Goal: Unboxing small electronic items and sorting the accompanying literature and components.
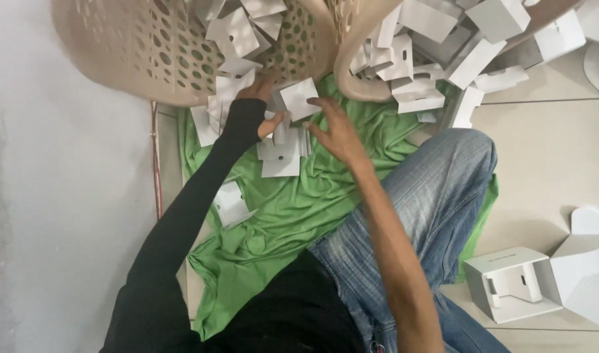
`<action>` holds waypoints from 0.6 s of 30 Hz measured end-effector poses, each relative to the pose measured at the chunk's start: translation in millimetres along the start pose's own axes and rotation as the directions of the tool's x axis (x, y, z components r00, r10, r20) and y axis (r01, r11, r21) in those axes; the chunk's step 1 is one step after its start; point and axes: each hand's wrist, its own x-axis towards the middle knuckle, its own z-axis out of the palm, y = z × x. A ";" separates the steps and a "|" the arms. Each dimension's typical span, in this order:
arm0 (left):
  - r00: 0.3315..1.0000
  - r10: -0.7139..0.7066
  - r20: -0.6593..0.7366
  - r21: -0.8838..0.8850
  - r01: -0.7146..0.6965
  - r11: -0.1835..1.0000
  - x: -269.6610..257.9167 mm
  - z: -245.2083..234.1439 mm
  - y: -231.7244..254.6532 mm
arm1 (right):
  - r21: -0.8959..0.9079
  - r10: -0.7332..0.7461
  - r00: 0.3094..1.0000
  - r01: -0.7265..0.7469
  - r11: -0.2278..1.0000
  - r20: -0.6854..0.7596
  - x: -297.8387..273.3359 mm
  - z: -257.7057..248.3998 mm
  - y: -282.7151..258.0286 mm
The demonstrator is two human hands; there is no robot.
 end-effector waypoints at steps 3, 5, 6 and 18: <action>0.931 -0.203 0.303 -0.026 0.221 0.975 6.4 -10.9 6.7 | 0.275 0.149 0.985 -0.168 0.947 0.088 -1.6 41.6 9.5; 0.892 -0.328 0.312 -0.065 0.365 0.929 18.5 -21.8 23.8 | 0.330 0.437 0.898 -0.428 0.841 0.053 -11.2 25.3 -12.3; 0.892 -0.314 0.324 -0.075 0.356 0.932 20.5 -23.4 26.2 | 0.325 0.451 0.892 -0.439 0.838 0.042 -16.4 3.4 -22.1; 0.802 0.450 0.392 -0.847 0.124 0.516 89.8 24.9 168.1 | 0.271 0.443 0.839 -0.367 0.890 -0.317 -186.6 -223.8 -99.1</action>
